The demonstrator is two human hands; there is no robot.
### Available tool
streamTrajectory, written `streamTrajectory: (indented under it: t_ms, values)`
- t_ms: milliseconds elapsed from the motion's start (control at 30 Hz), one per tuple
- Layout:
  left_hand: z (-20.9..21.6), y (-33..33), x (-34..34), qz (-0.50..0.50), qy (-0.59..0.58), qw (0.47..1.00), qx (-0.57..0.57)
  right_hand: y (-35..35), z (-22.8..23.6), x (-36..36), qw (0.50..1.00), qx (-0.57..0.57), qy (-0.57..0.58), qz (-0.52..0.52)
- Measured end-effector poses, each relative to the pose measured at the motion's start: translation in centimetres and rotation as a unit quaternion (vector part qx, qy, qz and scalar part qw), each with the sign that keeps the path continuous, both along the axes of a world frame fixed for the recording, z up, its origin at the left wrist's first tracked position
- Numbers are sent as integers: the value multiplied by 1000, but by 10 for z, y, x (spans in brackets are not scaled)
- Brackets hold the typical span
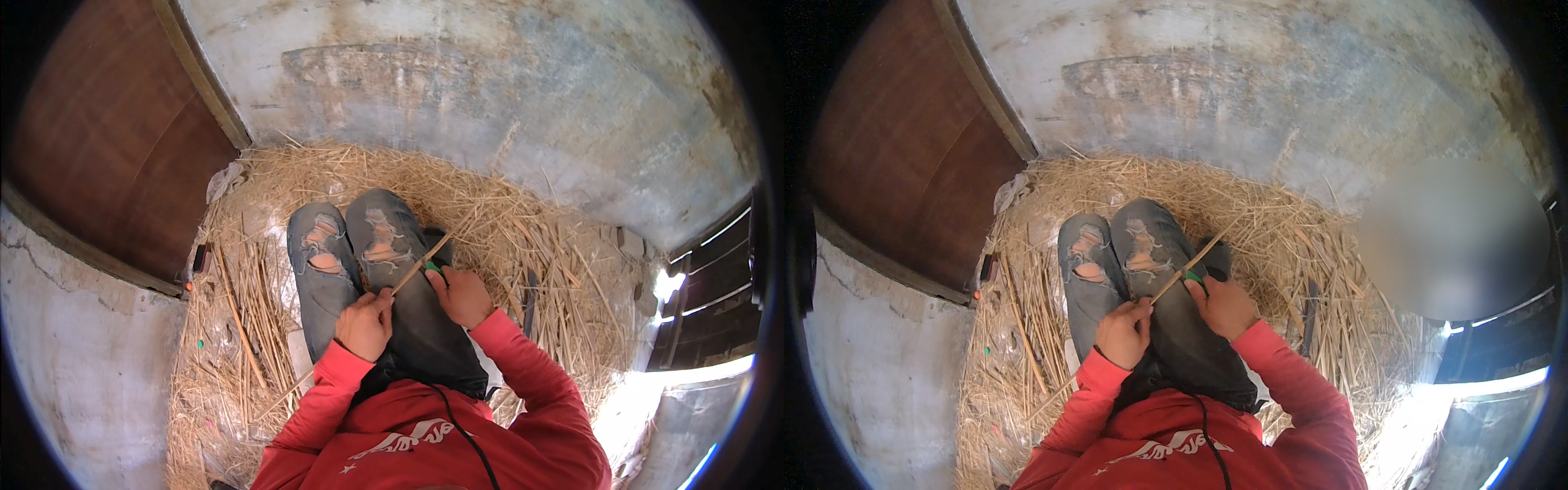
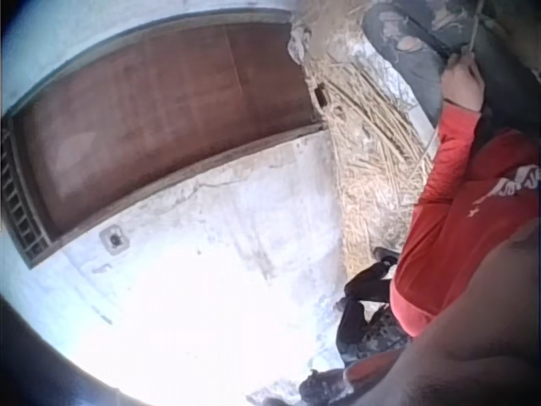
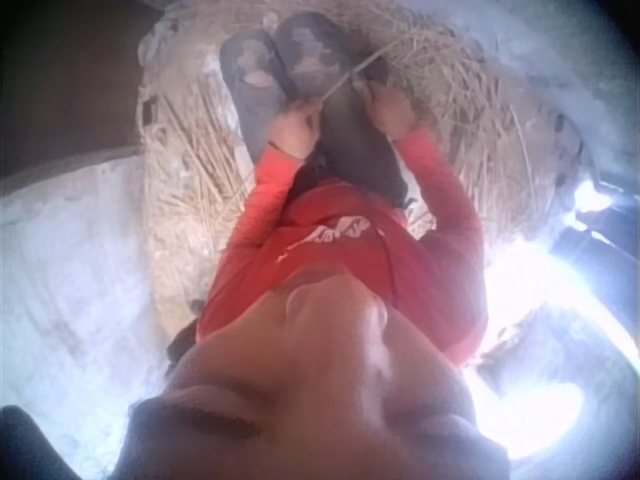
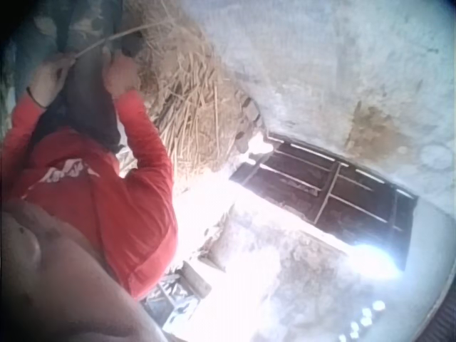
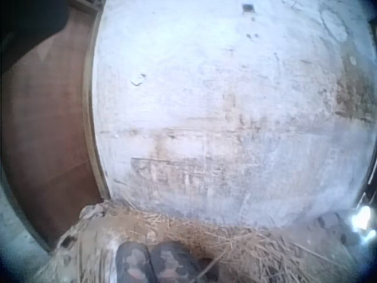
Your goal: The person uses a small green scraper to shave thin layers off a long bamboo stick by hand while sitting on a straw-covered floor.
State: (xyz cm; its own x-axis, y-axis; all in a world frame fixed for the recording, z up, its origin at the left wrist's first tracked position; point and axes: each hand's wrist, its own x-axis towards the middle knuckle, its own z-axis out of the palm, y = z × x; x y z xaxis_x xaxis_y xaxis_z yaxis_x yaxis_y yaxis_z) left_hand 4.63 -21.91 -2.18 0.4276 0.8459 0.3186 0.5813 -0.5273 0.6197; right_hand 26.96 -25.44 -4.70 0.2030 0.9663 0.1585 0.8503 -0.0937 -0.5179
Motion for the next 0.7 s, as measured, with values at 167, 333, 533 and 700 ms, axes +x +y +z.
streamTrajectory:
  t_ms: [167,333,533,700]
  values:
    - [8,5,-12,-12,43,999,-25,39,-41,63,987,52,0,-155]
    - [3,2,-13,11,-5,997,-70,28,-8,95,993,32,29,-106]
    - [-3,3,-1,-8,-51,995,-89,5,1,17,999,18,17,26]
    - [8,5,-2,-12,-21,998,-63,32,-3,33,998,23,-25,-55]
